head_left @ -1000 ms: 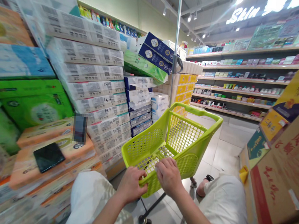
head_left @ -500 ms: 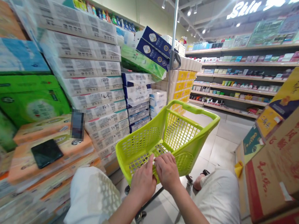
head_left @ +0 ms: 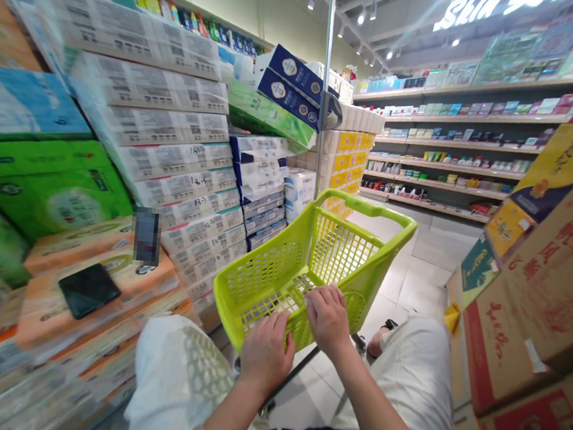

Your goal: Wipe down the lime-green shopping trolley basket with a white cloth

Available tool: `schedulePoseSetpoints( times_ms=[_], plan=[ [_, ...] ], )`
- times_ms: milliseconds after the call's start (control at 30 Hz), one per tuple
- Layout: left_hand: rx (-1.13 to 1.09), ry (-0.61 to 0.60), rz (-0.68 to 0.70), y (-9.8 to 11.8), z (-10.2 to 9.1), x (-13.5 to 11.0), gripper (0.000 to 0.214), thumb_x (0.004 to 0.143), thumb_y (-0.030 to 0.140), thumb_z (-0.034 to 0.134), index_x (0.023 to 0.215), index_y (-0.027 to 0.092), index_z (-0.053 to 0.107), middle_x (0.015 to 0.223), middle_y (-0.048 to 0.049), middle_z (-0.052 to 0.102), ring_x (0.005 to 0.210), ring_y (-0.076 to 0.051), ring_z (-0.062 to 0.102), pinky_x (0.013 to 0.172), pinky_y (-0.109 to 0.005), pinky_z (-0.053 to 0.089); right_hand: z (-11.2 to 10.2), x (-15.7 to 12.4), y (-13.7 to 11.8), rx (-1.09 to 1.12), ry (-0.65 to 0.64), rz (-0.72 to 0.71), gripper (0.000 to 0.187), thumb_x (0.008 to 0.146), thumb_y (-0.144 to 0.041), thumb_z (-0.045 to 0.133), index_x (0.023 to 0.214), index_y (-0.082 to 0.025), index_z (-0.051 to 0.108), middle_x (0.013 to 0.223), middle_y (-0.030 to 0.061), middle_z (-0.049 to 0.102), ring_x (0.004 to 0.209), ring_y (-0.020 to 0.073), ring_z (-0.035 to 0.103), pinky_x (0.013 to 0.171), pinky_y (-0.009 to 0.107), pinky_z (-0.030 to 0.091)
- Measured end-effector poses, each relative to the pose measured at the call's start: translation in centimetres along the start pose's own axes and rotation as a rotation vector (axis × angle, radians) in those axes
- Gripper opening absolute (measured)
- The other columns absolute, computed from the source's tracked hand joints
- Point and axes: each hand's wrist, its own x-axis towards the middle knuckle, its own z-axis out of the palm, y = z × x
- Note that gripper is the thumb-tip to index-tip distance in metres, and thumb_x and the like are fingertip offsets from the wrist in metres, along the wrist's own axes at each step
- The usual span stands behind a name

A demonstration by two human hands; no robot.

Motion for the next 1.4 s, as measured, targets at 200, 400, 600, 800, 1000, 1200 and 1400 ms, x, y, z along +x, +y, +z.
schedulePoseSetpoints(
  times_ms=[200, 400, 600, 800, 1000, 1200, 1400],
  plan=[
    [0.035, 0.044, -0.003, -0.2, 0.2, -0.1, 0.032, 0.081, 0.020, 0.050, 0.112, 0.018, 0.057, 0.098, -0.0060, 0.068, 0.089, -0.024, 0.062, 0.077, -0.035, 0.049, 0.9, -0.3, -1.4, -0.013, 0.067, 0.103, 0.019, 0.091, -0.017, 0.044, 0.087, -0.022, 0.061, 0.087, 0.0041, 0.061, 0.094, 0.0202, 0.051, 0.105, 0.040, 0.030],
    [0.056, 0.061, 0.028, -0.6, 0.2, -0.3, 0.033, 0.080, 0.020, 0.051, 0.112, 0.018, 0.057, 0.097, -0.0064, 0.068, 0.088, -0.023, 0.062, 0.075, -0.034, 0.049, 0.8, -0.6, -1.8, 0.019, -0.027, -0.026, 0.016, 0.092, -0.021, 0.046, 0.088, -0.024, 0.062, 0.086, 0.0030, 0.061, 0.091, 0.0189, 0.052, 0.102, 0.037, 0.033],
    [0.067, 0.086, 0.023, -0.3, 0.2, -0.1, 0.032, 0.080, 0.019, 0.049, 0.112, 0.019, 0.057, 0.094, -0.0051, 0.068, 0.085, -0.022, 0.062, 0.073, -0.033, 0.049, 0.2, 0.3, -0.1, -0.045, 0.078, 0.110, 0.019, 0.092, -0.018, 0.043, 0.087, -0.022, 0.062, 0.087, 0.0046, 0.061, 0.093, 0.0206, 0.051, 0.106, 0.040, 0.029],
    [0.082, 0.076, 0.025, -0.6, 0.4, -0.1, 0.033, 0.079, 0.022, 0.051, 0.112, 0.018, 0.058, 0.098, -0.0075, 0.069, 0.086, -0.023, 0.063, 0.073, -0.033, 0.048, 1.4, -0.9, -2.9, 0.009, -0.006, 0.004, 0.016, 0.089, -0.018, 0.048, 0.088, -0.023, 0.063, 0.087, 0.0034, 0.061, 0.095, 0.0190, 0.051, 0.104, 0.037, 0.031],
    [0.073, 0.061, 0.029, -0.6, 0.0, -0.3, 0.035, 0.081, 0.019, 0.048, 0.115, 0.019, 0.056, 0.096, -0.0055, 0.068, 0.087, -0.022, 0.062, 0.074, -0.033, 0.048, -0.4, 0.4, 0.5, -0.048, 0.020, 0.048, 0.017, 0.090, -0.018, 0.046, 0.088, -0.023, 0.063, 0.088, 0.0041, 0.061, 0.095, 0.0199, 0.052, 0.105, 0.038, 0.030],
    [0.065, 0.059, 0.017, -0.2, 0.0, 0.0, 0.032, 0.081, 0.022, 0.050, 0.111, 0.018, 0.057, 0.095, -0.0069, 0.068, 0.085, -0.023, 0.062, 0.074, -0.034, 0.048, 1.1, -0.6, -2.4, 0.009, 0.037, 0.091, 0.018, 0.090, -0.018, 0.045, 0.086, -0.023, 0.062, 0.087, 0.0042, 0.060, 0.093, 0.0203, 0.051, 0.104, 0.040, 0.031],
    [0.061, 0.055, 0.031, -0.6, -0.1, -0.1, 0.035, 0.080, 0.019, 0.049, 0.114, 0.018, 0.056, 0.099, -0.0064, 0.068, 0.088, -0.022, 0.062, 0.075, -0.033, 0.048, 0.3, -0.3, -1.1, 0.015, -0.027, -0.020, 0.016, 0.091, -0.019, 0.047, 0.090, -0.023, 0.062, 0.087, 0.0032, 0.061, 0.093, 0.0186, 0.052, 0.103, 0.036, 0.031]
  ],
)
